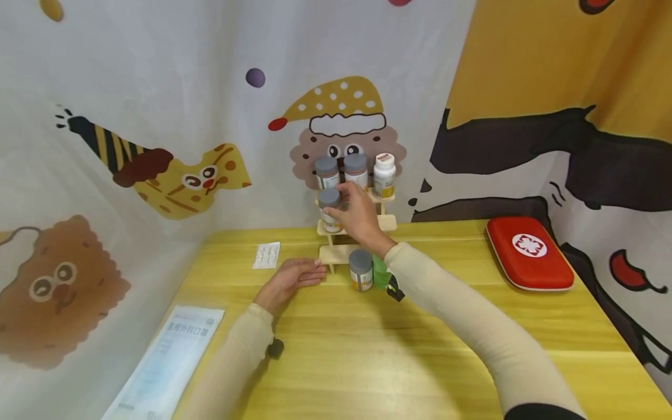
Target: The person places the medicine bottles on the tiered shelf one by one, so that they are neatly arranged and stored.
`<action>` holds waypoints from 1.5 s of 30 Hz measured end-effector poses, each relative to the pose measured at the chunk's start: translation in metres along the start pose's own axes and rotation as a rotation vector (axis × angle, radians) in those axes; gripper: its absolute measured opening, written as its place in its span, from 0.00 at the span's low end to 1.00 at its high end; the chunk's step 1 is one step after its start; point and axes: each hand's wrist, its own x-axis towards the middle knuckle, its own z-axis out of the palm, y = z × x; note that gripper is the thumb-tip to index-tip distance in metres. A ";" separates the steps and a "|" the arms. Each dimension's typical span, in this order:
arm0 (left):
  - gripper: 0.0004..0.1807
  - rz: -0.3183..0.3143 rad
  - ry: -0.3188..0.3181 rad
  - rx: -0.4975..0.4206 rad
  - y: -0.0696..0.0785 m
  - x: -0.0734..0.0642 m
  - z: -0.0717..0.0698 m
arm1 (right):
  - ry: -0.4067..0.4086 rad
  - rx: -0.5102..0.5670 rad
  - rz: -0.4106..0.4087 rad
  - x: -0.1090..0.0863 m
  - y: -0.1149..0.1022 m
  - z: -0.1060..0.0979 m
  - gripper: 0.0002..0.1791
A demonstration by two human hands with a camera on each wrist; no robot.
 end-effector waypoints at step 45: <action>0.19 0.027 0.000 0.009 -0.003 0.000 0.001 | -0.103 0.071 0.024 -0.072 0.018 -0.067 0.35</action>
